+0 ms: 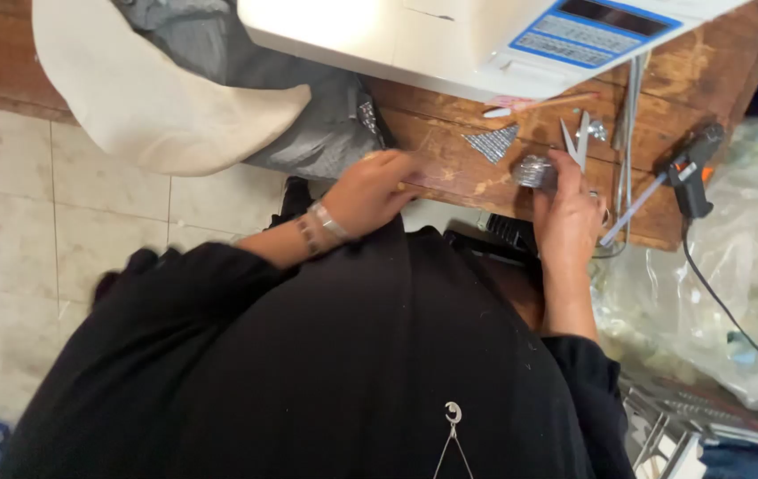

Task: The person cuts a strip of silver sequined fabric using scissors and then applies hot glue to the edges of the fabric using a glue gun. The person handles the fabric and tools on a wooden workbench.

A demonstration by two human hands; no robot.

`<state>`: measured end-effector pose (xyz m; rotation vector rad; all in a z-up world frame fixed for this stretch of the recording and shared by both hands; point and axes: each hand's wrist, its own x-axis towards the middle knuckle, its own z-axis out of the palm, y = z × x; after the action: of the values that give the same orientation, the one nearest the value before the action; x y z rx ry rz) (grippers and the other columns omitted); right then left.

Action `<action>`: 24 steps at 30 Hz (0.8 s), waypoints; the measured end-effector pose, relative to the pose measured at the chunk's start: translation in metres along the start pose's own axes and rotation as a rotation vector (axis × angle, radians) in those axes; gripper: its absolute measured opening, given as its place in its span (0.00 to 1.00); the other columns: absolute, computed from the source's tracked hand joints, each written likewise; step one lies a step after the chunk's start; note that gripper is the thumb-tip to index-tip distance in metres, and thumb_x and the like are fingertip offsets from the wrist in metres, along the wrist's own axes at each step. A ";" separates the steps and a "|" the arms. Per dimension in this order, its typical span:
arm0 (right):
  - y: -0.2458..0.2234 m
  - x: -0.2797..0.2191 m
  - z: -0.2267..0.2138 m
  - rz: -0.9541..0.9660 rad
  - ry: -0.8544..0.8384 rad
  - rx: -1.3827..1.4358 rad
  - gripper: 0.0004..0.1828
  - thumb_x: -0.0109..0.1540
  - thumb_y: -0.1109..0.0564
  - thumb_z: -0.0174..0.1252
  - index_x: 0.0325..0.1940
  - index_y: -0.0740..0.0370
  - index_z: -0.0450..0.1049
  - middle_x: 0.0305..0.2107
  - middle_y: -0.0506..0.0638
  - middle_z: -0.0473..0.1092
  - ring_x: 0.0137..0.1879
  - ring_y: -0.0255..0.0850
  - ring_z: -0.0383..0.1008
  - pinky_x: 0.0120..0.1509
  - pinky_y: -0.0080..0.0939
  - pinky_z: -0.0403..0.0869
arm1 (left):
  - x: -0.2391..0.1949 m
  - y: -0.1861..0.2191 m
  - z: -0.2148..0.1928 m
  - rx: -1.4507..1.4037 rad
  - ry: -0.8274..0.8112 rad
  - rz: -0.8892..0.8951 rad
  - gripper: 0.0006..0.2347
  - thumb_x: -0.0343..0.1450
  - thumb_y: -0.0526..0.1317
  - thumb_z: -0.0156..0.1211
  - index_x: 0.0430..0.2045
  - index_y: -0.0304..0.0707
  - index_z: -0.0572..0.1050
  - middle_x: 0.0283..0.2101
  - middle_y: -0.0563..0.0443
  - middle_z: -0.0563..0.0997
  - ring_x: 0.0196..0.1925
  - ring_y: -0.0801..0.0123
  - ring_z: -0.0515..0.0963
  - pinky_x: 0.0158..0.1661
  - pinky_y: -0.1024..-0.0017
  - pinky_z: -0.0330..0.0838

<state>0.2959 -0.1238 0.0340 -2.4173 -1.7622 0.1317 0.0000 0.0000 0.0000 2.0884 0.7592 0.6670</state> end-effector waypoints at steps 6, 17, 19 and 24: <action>-0.019 -0.004 -0.029 -0.085 0.184 0.132 0.38 0.57 0.63 0.75 0.70 0.54 0.70 0.60 0.61 0.69 0.61 0.64 0.73 0.61 0.62 0.73 | -0.063 -0.041 -0.086 0.479 0.072 -0.113 0.15 0.68 0.38 0.68 0.49 0.47 0.78 0.48 0.49 0.79 0.52 0.56 0.79 0.52 0.61 0.72; -0.168 0.060 0.063 -0.236 -0.040 0.443 0.17 0.62 0.45 0.70 0.50 0.51 0.78 0.36 0.48 0.74 0.42 0.50 0.79 0.48 0.48 0.76 | -0.050 -0.078 -0.081 0.606 0.158 -0.061 0.05 0.71 0.45 0.64 0.37 0.55 0.76 0.36 0.59 0.75 0.38 0.63 0.77 0.40 0.64 0.69; -0.163 0.062 0.067 -0.186 -0.059 0.386 0.11 0.61 0.47 0.70 0.44 0.49 0.79 0.30 0.46 0.74 0.38 0.48 0.80 0.44 0.46 0.77 | -0.048 -0.078 -0.089 0.579 0.172 -0.043 0.03 0.72 0.44 0.63 0.36 0.55 0.76 0.34 0.59 0.76 0.37 0.63 0.78 0.39 0.64 0.69; -0.172 0.056 0.057 -0.203 0.110 0.325 0.18 0.61 0.58 0.70 0.55 0.55 0.78 0.40 0.52 0.74 0.47 0.51 0.77 0.52 0.49 0.75 | -0.072 -0.109 -0.106 0.528 0.296 0.046 0.06 0.72 0.45 0.62 0.40 0.55 0.77 0.42 0.60 0.78 0.46 0.64 0.79 0.45 0.64 0.71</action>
<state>0.1430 -0.0151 0.0084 -1.9732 -1.7681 0.2358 -0.1512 0.0572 -0.0462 2.5168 1.1544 0.8872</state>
